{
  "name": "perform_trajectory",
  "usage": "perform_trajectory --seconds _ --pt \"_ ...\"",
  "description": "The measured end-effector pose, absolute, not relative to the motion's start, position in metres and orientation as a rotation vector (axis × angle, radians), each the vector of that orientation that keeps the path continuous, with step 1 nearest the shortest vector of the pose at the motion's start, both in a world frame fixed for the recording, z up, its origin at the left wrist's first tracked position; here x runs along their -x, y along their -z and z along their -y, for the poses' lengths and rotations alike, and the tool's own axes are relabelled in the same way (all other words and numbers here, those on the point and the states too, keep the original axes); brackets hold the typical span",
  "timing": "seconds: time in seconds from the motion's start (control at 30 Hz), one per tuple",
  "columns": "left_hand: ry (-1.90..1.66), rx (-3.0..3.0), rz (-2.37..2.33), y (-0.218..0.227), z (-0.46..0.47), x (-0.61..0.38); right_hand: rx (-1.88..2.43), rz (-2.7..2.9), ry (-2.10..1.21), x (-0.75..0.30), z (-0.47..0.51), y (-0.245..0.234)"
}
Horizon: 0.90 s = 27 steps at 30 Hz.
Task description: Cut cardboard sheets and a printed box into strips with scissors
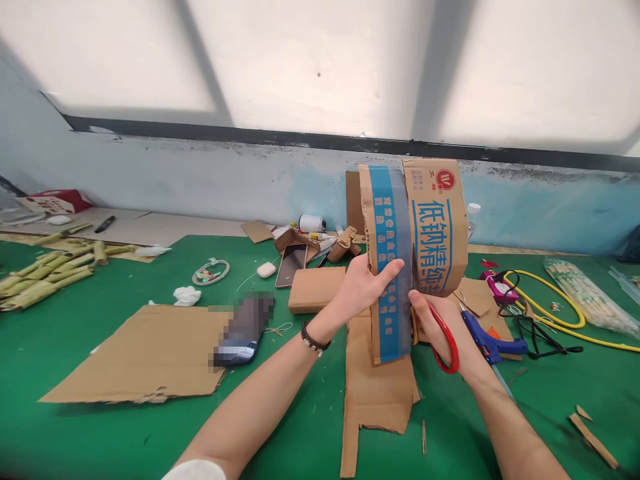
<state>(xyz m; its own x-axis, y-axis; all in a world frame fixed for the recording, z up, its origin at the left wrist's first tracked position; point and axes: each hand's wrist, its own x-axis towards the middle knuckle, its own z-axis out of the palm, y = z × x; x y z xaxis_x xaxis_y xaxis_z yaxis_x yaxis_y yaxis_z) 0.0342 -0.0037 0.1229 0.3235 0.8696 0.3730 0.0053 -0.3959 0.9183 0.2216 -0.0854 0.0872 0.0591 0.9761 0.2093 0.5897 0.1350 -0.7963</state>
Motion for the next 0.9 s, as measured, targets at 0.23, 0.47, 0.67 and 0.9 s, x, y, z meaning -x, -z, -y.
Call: perform_trajectory --seconds 0.23,0.47,0.67,0.9 --pt "-1.253 -1.636 -0.777 -0.1215 0.0081 -0.0379 1.496 1.583 -0.604 -0.2220 0.0872 -0.0828" --pt "-1.283 -1.586 -0.754 -0.1192 0.0076 -0.0400 1.414 1.537 -0.609 -0.2193 0.0874 -0.0834" --pt "-1.263 -1.551 -0.747 -0.1217 0.0082 -0.0396 1.436 1.538 -0.543 -0.2155 0.0874 -0.0862" --pt "-1.232 -1.603 -0.748 -0.1176 0.0012 -0.0363 1.560 1.511 -0.670 -0.2154 0.0875 -0.0809"
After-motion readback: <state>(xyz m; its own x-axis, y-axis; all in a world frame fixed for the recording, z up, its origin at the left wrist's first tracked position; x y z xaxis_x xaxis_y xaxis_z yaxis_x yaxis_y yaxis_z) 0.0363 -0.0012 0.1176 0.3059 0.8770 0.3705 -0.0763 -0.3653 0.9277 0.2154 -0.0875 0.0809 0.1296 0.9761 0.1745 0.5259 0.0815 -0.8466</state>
